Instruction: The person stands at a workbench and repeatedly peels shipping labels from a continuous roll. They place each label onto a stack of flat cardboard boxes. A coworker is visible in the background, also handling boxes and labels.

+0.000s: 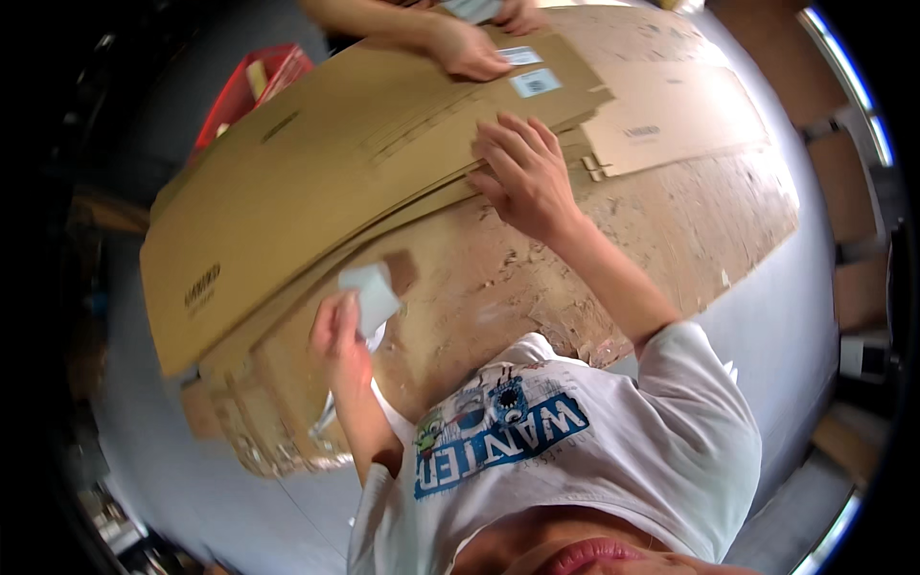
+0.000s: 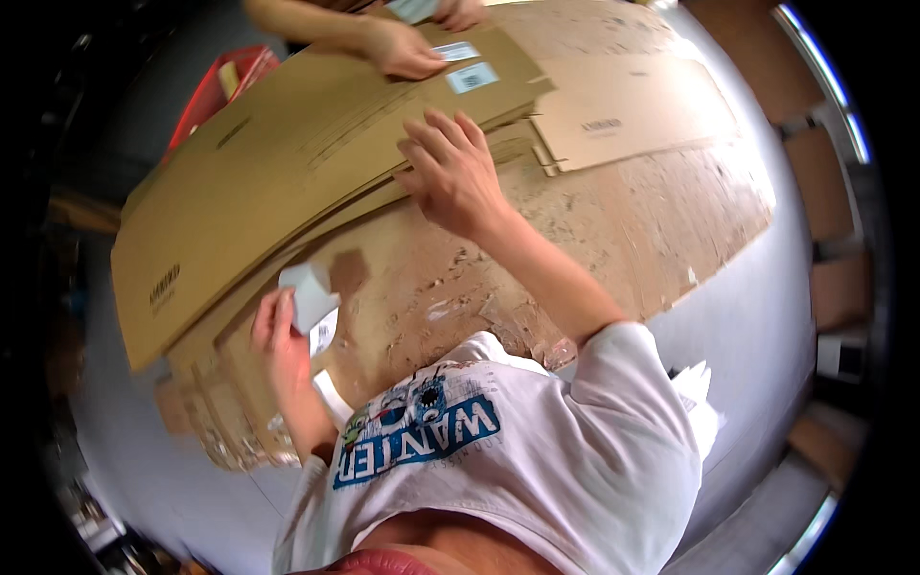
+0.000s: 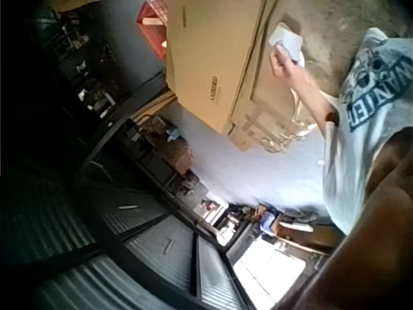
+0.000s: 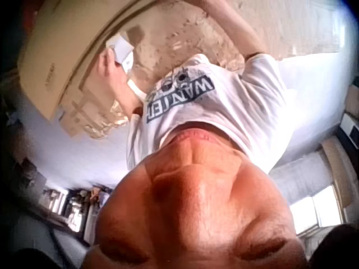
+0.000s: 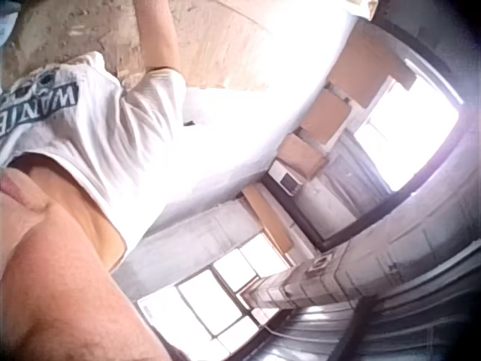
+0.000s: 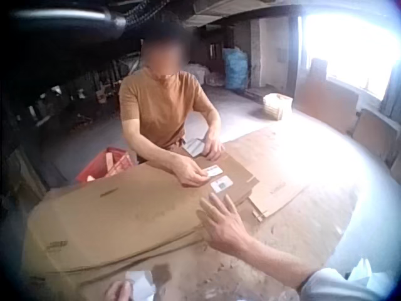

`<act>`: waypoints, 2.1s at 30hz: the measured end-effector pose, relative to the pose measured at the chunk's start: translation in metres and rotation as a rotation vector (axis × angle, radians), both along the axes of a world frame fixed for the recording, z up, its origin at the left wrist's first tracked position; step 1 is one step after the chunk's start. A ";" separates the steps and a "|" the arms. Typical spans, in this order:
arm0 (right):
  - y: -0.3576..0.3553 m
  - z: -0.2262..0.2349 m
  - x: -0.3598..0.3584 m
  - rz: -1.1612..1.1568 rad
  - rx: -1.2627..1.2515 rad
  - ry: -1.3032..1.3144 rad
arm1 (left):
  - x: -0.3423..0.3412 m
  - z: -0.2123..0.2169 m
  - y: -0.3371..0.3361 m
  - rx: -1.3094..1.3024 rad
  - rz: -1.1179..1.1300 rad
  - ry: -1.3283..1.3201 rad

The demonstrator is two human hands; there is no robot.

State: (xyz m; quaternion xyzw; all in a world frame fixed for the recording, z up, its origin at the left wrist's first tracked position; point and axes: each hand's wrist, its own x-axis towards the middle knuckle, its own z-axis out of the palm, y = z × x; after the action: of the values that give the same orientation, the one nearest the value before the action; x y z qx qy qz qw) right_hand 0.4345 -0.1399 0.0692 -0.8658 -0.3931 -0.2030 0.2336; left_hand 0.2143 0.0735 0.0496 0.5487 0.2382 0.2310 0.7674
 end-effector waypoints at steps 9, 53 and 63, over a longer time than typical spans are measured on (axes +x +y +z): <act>0.082 -0.026 -0.078 0.384 0.416 0.759 | -0.016 0.049 0.089 0.264 0.342 -0.036; -0.085 0.023 0.123 -0.947 -0.077 0.428 | -0.100 0.037 0.396 1.254 0.471 1.204; -0.152 0.086 0.158 -0.212 1.114 0.723 | -0.137 0.055 0.412 0.694 0.566 0.904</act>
State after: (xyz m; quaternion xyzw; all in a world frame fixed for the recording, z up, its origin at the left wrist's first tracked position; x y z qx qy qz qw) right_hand 0.5923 -0.2919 0.1547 -0.6633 -0.0397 -0.0949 0.7412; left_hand 0.0773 0.4853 0.1047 0.7244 0.5858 0.2342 0.2779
